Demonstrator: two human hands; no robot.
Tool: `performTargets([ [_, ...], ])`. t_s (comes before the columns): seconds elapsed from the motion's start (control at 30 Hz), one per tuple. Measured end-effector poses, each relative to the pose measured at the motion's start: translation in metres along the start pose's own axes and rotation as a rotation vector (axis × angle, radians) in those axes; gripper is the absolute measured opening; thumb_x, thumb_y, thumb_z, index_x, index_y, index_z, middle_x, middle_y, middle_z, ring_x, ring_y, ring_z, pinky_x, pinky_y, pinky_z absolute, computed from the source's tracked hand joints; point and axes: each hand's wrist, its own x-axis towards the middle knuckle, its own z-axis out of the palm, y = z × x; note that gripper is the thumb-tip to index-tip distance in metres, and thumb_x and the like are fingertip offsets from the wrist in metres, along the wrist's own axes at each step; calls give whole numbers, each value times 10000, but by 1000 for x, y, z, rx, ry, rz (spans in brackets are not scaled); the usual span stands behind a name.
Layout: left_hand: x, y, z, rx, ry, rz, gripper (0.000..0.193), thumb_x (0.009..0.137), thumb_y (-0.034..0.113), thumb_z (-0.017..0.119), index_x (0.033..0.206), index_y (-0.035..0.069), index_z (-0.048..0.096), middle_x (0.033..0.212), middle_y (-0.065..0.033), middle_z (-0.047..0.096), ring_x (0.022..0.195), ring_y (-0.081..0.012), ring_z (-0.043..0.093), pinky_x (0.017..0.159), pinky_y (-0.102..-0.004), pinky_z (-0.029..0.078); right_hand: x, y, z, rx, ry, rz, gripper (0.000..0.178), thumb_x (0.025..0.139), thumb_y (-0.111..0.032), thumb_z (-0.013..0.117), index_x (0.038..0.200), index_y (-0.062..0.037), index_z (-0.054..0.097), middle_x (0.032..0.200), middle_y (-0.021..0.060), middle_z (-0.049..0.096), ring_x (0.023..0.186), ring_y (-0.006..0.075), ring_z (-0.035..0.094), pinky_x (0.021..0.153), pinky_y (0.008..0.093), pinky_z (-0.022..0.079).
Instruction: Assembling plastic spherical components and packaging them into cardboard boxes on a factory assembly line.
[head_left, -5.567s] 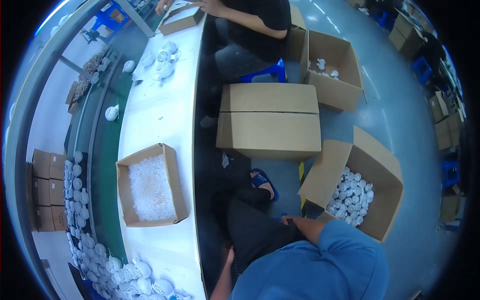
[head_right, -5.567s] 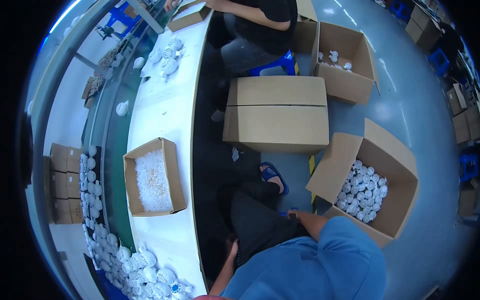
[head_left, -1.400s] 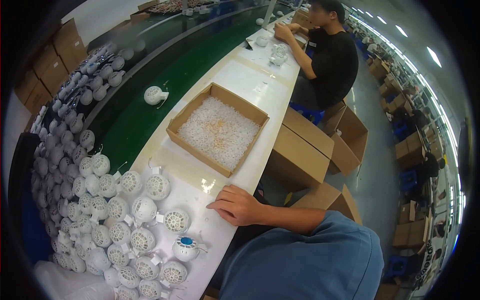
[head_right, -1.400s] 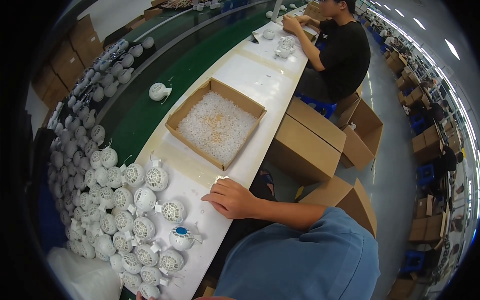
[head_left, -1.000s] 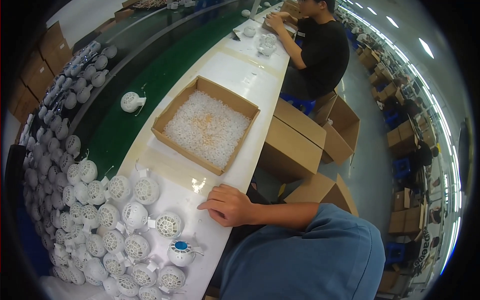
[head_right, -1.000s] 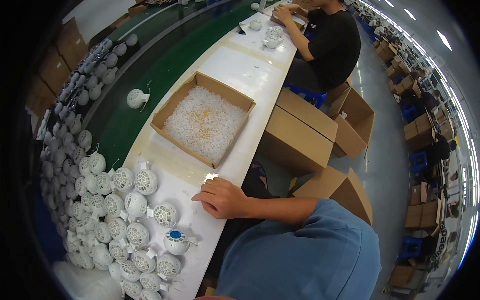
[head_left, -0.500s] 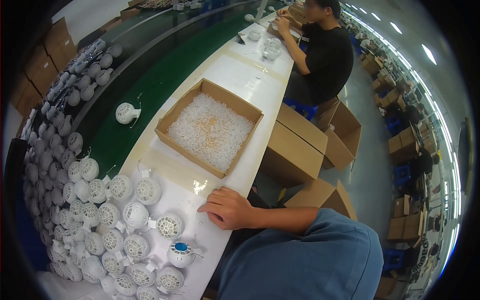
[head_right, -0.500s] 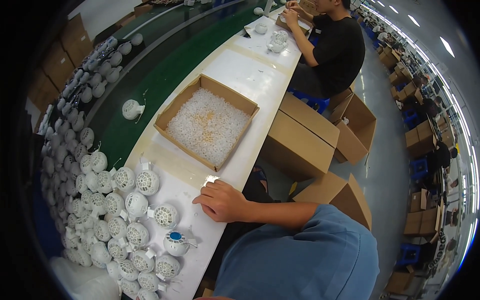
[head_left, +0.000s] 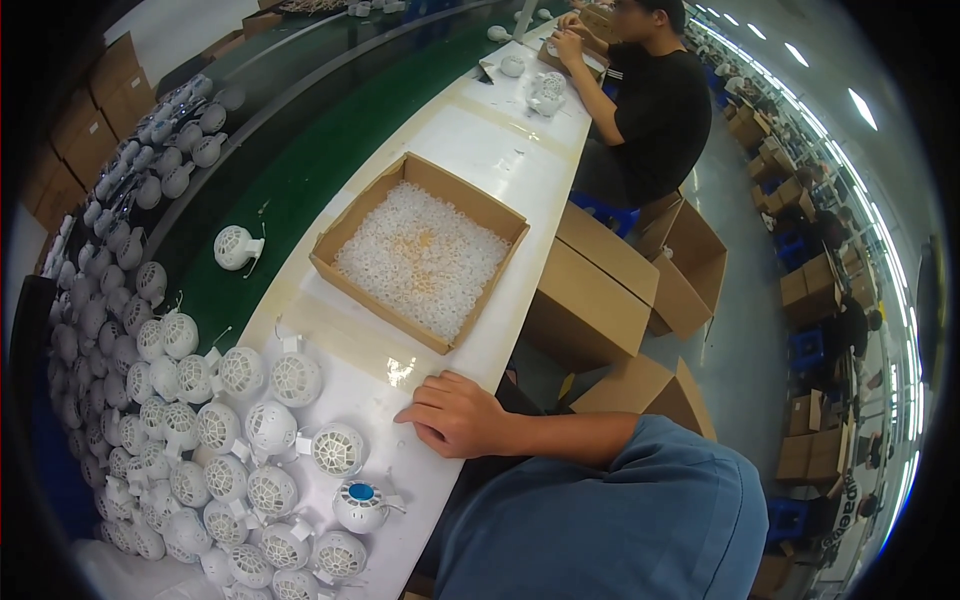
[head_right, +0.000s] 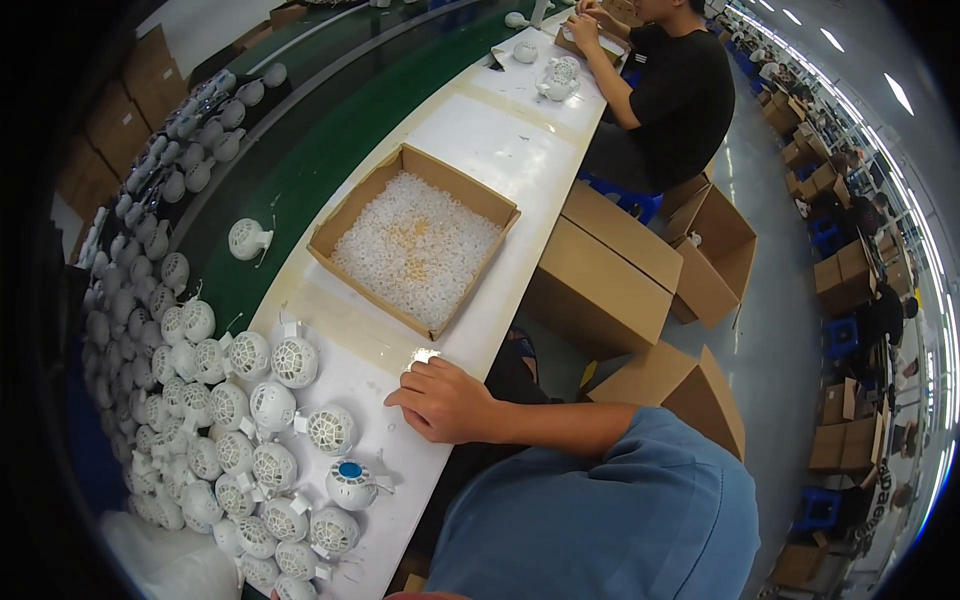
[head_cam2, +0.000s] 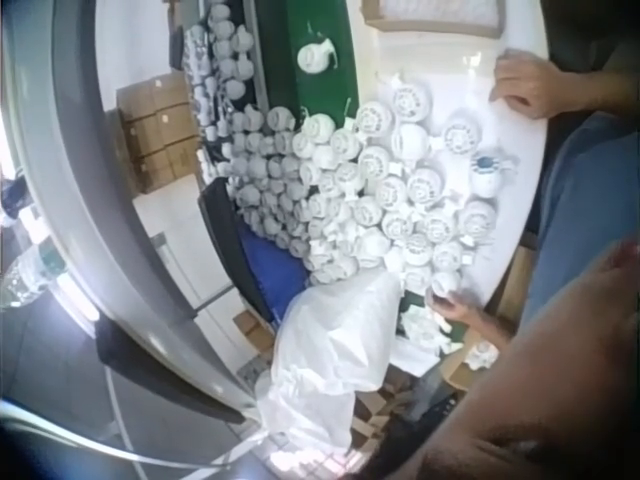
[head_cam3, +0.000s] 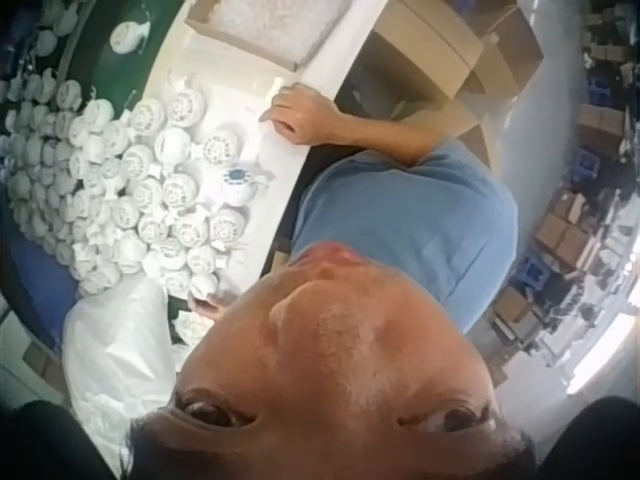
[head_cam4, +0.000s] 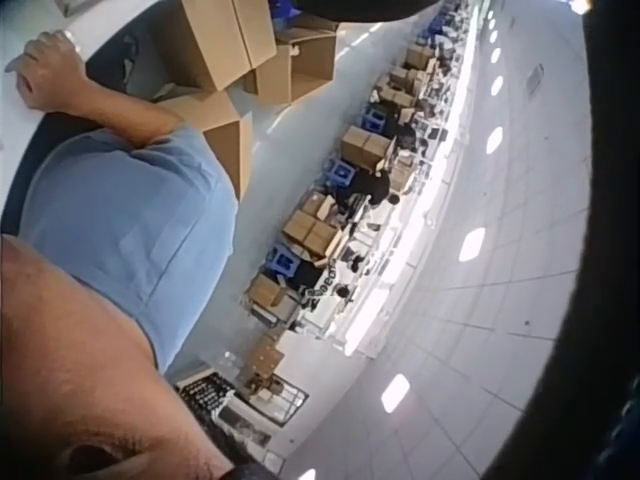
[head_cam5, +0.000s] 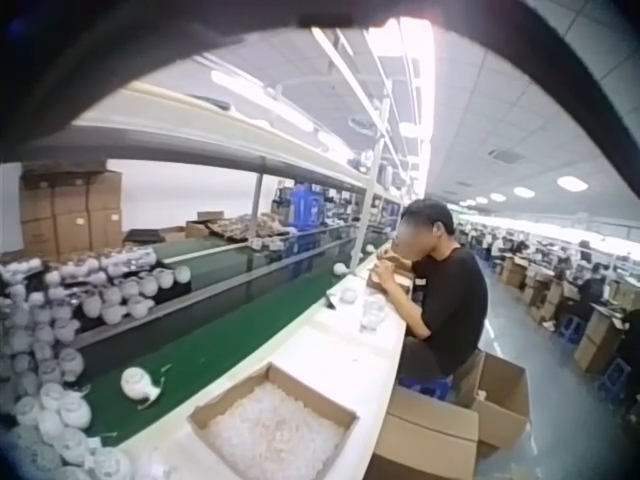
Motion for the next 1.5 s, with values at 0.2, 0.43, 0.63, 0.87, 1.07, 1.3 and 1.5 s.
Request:
performTargets([
  [0.2, 1, -3, 2, 0, 16, 44, 622, 935, 498, 542, 1225, -51, 510, 1125, -224, 580, 1014, -318, 560, 875, -418, 468, -1, 0, 0, 9, -14, 6, 230, 682, -2, 673, 892, -96, 668, 763, 40, 536, 732, 221, 535, 649, 329, 422],
  [0.43, -1, 7, 1, 19, 28, -39, 611, 949, 496, 520, 1212, -55, 526, 1124, -226, 583, 1023, -327, 559, 895, -438, 456, 0, -1, -1, 5, -17, -1, 227, 684, -2, 669, 892, -93, 670, 761, 38, 530, 732, 219, 534, 648, 329, 419],
  [0.63, -1, 6, 6, -2, 6, 13, 588, 963, 480, 498, 1220, -47, 528, 1124, -226, 584, 1026, -328, 560, 897, -443, 454, -2, 2, -4, -4, -6, -3, 233, 682, -4, 669, 896, -97, 670, 760, 36, 529, 733, 218, 534, 646, 328, 418],
  [0.87, 0, 4, 9, -11, -16, -7, 605, 950, 509, 483, 1214, -34, 532, 1095, -212, 602, 982, -320, 583, 833, -447, 482, -2, 1, -1, 19, -23, 12, 250, 676, -11, 674, 908, -105, 667, 778, 37, 544, 755, 217, 549, 667, 330, 433],
  [1.07, 2, 1, 11, -13, -42, -11, 608, 948, 515, 479, 1209, -31, 535, 1089, -208, 606, 971, -317, 586, 816, -446, 487, -1, 2, 0, 27, -48, 24, 220, 694, -33, 668, 906, -92, 655, 783, 47, 540, 765, 231, 546, 696, 344, 444],
  [1.3, 1, 0, 9, 25, -20, 37, 612, 944, 522, 473, 1203, -28, 538, 1082, -204, 610, 959, -314, 591, 797, -446, 492, -4, 4, 1, 38, -56, 36, 282, 655, -6, 688, 917, -107, 667, 801, 44, 556, 761, 226, 557, 669, 336, 438],
  [1.5, 5, -3, 2, 53, 12, 97, 615, 942, 529, 468, 1198, -25, 540, 1076, -201, 613, 949, -311, 594, 781, -446, 496, -3, 3, 0, 28, -37, 26, 283, 651, -2, 691, 915, -104, 671, 796, 49, 555, 756, 228, 556, 660, 333, 437],
])
